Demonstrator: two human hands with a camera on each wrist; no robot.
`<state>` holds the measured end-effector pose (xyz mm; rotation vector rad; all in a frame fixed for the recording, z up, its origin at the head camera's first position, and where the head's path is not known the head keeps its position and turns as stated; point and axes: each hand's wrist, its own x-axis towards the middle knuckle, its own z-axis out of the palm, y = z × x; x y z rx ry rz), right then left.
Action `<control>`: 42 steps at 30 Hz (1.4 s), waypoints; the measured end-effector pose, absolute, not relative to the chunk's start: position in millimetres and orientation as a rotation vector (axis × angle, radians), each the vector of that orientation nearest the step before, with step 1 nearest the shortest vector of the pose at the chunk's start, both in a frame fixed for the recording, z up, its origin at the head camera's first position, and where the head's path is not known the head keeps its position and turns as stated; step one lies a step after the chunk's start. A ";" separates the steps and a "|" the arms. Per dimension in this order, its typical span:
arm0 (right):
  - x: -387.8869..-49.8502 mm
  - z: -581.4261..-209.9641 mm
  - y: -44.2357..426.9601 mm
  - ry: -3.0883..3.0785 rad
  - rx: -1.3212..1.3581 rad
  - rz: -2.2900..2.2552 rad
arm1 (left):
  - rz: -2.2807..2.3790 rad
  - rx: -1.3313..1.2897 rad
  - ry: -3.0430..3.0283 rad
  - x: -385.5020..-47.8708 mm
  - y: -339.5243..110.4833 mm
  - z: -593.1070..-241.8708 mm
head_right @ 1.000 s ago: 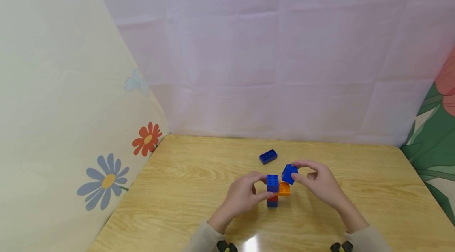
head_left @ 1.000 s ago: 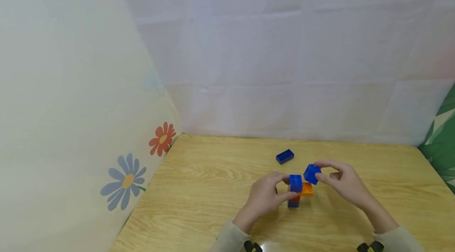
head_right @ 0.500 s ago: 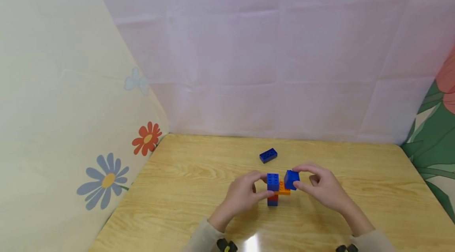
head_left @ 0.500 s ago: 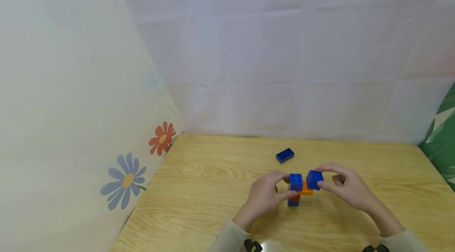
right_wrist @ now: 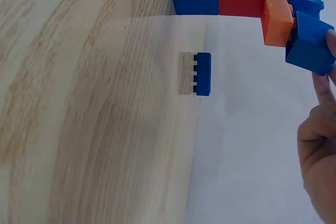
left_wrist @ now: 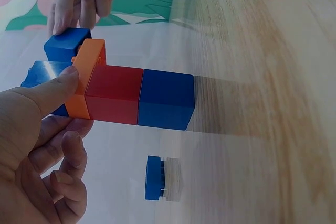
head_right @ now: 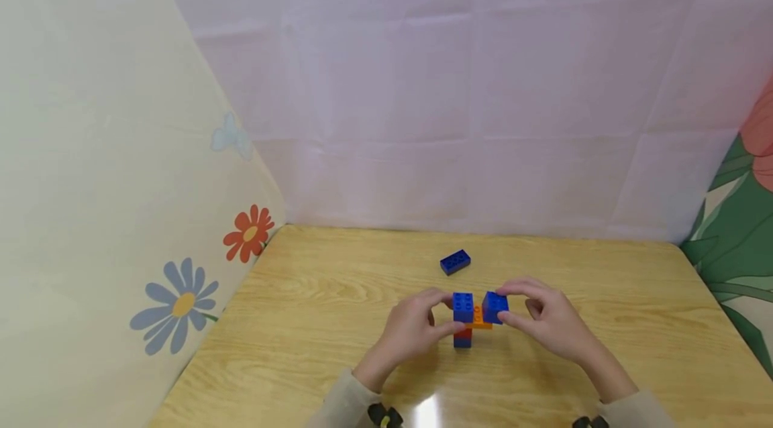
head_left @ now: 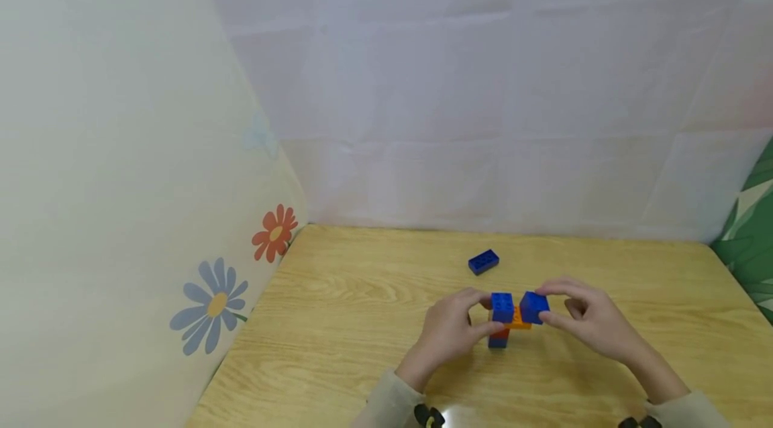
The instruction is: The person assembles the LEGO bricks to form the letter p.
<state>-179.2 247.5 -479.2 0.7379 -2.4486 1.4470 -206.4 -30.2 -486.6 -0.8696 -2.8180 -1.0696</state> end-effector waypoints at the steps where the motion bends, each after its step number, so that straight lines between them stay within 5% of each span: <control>1: -179.6 -479.5 247.5 -2.447 0.744 1.431 | -1.071 -0.871 -2.816 -206.5 -30.1 -486.6; 26: -183.3 -468.0 243.7 -2.462 0.894 1.097 | -1.038 -0.881 -2.808 -207.1 -28.9 -485.7; 42: -193.0 -472.4 247.3 -2.444 0.792 1.467 | -1.039 -0.881 -2.799 -206.6 -28.2 -485.9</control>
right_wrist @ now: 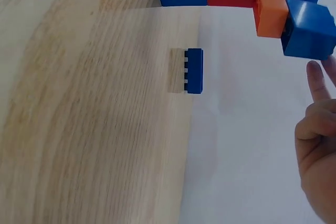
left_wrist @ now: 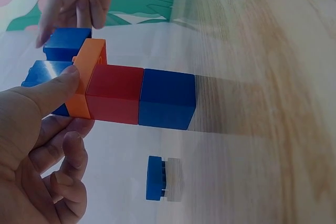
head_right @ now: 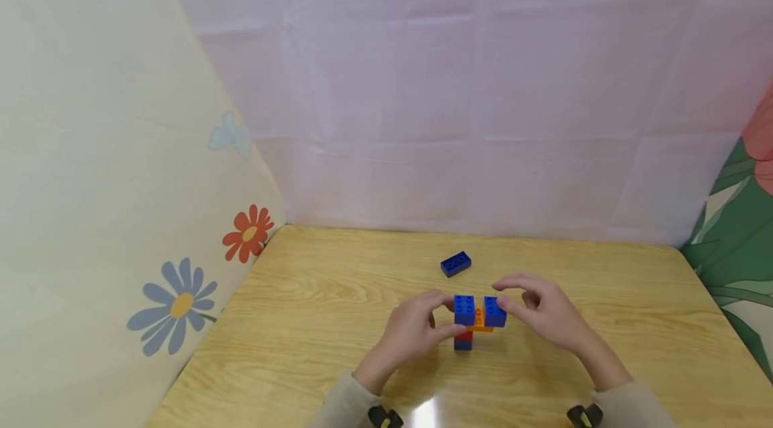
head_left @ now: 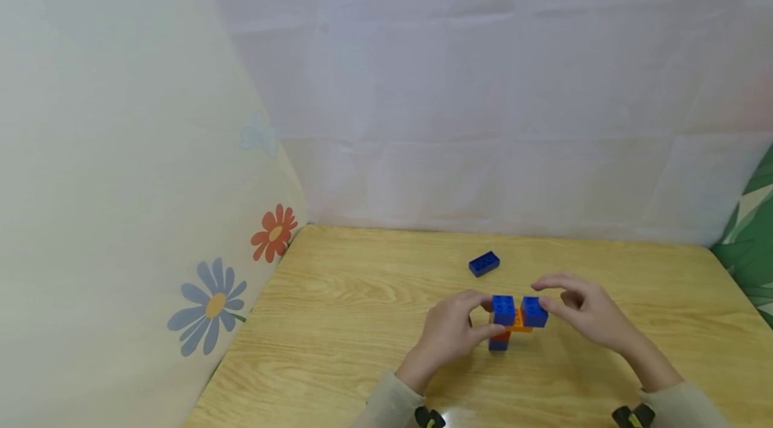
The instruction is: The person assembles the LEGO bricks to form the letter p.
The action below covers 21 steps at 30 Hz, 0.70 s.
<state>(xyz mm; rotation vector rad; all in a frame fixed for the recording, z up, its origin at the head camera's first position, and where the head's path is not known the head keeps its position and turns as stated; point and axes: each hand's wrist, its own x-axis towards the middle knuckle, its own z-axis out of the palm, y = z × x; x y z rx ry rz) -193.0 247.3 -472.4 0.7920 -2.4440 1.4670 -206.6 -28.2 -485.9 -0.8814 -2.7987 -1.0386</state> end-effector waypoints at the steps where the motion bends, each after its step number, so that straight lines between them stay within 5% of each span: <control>1: -195.4 -471.9 248.0 -2.450 0.771 1.497 | -1.031 -0.883 -2.799 -206.5 -28.3 -486.2; 21: -263.2 -483.2 250.4 -2.668 0.547 1.523 | -0.962 -0.936 -2.772 -207.0 -31.2 -486.2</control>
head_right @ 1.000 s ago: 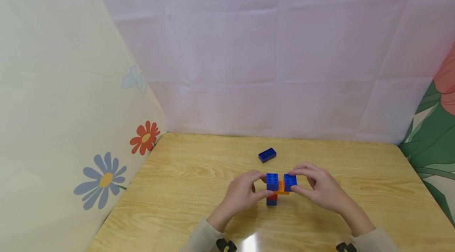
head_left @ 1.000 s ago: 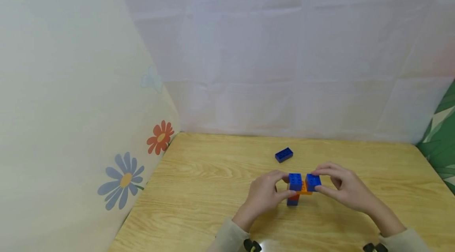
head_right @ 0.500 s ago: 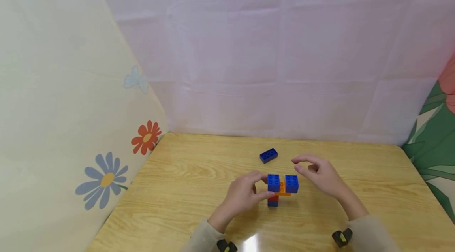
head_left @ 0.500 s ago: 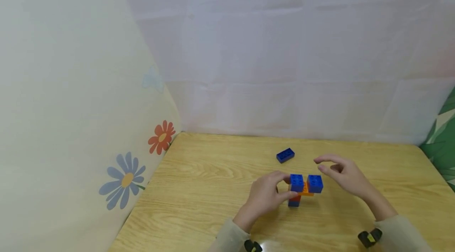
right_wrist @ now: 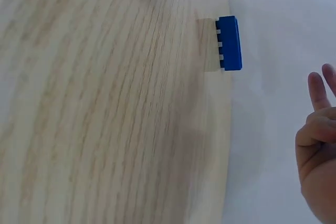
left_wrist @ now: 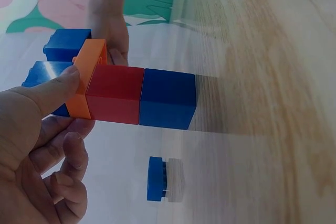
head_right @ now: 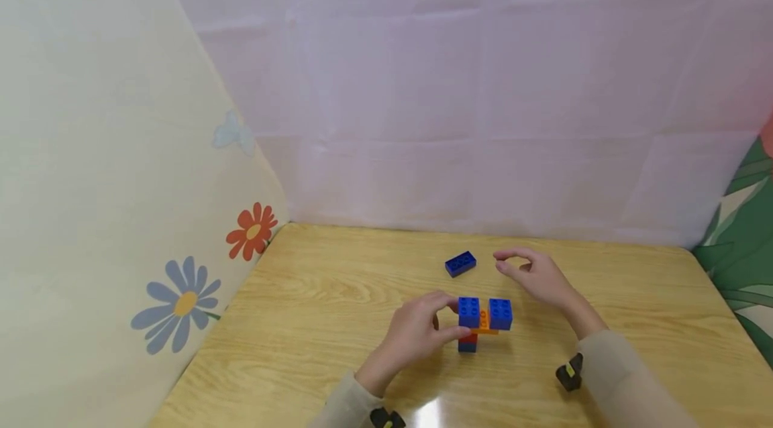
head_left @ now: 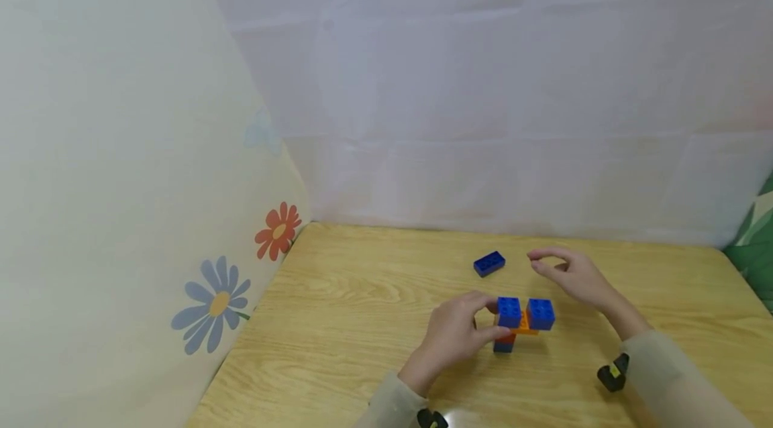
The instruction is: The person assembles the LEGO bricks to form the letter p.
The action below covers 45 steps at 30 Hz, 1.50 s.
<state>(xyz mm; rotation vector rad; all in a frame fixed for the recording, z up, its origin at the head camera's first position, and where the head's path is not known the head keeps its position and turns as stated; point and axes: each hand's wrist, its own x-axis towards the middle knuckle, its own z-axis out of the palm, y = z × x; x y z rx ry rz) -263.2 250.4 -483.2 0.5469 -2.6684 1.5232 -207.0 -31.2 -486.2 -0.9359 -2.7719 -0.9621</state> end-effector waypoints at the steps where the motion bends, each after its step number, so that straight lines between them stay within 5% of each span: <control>1: -266.5 -483.9 250.3 -2.676 0.537 1.522 | -0.965 -0.936 -2.772 -206.8 -31.2 -485.6; 45: -338.0 -502.1 206.3 -2.991 0.696 1.240 | -0.929 -0.939 -2.738 -203.4 -33.4 -486.1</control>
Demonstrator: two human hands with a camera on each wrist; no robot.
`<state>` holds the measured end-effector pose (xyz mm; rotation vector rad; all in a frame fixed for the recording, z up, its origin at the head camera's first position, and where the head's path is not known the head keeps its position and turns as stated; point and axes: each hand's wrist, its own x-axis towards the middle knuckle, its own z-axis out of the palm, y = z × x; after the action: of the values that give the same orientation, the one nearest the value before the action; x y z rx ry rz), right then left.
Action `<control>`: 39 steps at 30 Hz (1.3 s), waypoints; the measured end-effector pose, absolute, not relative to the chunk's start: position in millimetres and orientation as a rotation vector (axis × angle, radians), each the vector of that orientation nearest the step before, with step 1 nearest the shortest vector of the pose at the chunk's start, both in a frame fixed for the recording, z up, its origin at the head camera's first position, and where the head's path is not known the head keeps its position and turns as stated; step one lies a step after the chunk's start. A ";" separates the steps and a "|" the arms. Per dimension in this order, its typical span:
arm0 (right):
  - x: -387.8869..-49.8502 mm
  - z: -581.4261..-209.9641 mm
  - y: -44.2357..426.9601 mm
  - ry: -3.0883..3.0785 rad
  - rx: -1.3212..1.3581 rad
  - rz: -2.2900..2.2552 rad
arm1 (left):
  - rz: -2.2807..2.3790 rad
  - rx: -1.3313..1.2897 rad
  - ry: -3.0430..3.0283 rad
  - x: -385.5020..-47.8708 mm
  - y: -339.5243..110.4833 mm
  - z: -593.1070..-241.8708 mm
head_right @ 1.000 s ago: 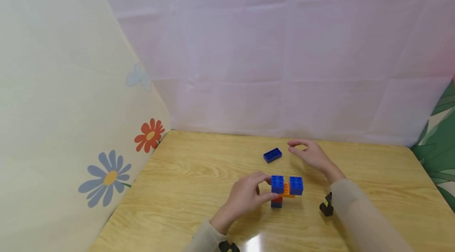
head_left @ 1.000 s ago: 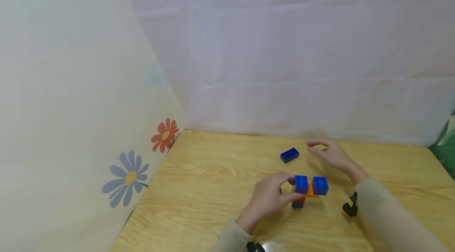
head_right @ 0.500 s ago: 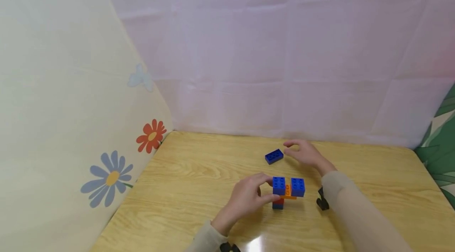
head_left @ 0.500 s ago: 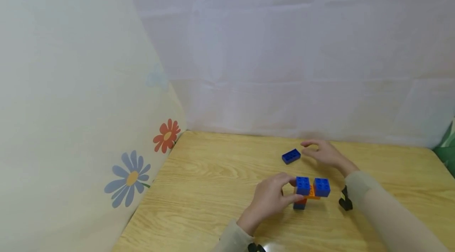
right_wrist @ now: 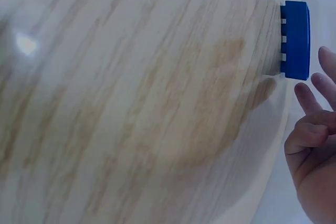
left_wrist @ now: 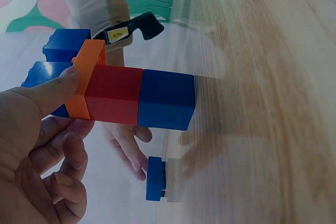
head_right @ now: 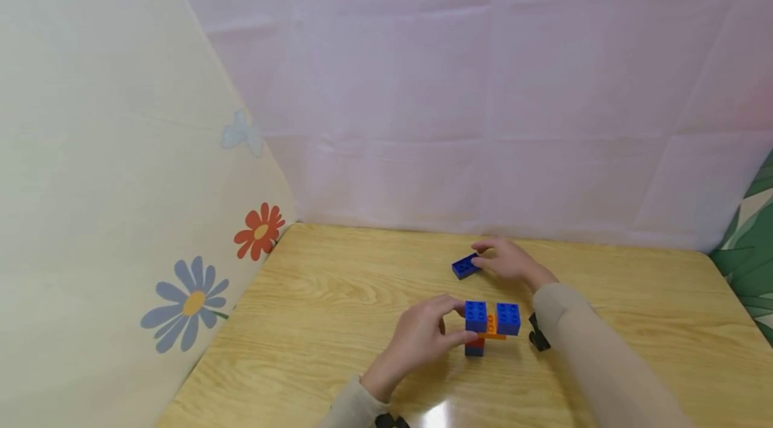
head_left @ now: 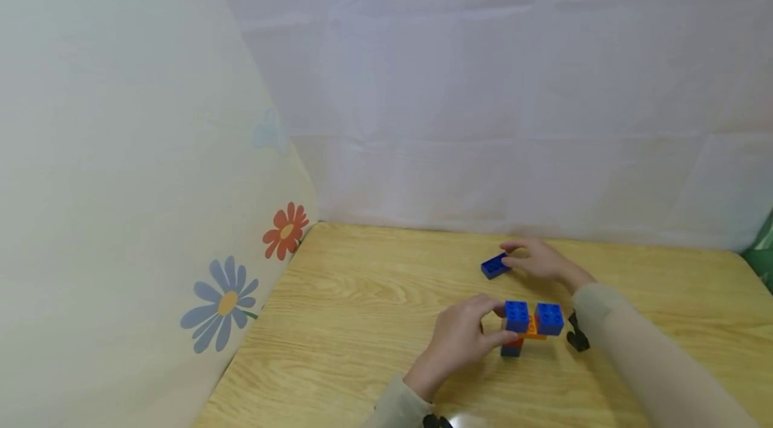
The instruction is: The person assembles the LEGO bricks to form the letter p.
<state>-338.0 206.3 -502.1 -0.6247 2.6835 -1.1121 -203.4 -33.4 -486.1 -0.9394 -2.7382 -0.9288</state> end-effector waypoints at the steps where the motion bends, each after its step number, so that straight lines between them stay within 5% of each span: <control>1: -338.2 -501.8 205.4 2.680 -0.628 -1.109 | -0.928 -0.938 -2.740 -203.4 -33.3 -486.3; 39: -330.9 -515.4 212.4 2.573 -0.577 -1.187 | -0.958 -0.922 -2.726 -202.4 -32.3 -489.2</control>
<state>-330.9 212.4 -515.4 -0.5766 2.5735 -1.1868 -202.4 -32.3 -489.2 -0.9225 -2.7264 -0.9576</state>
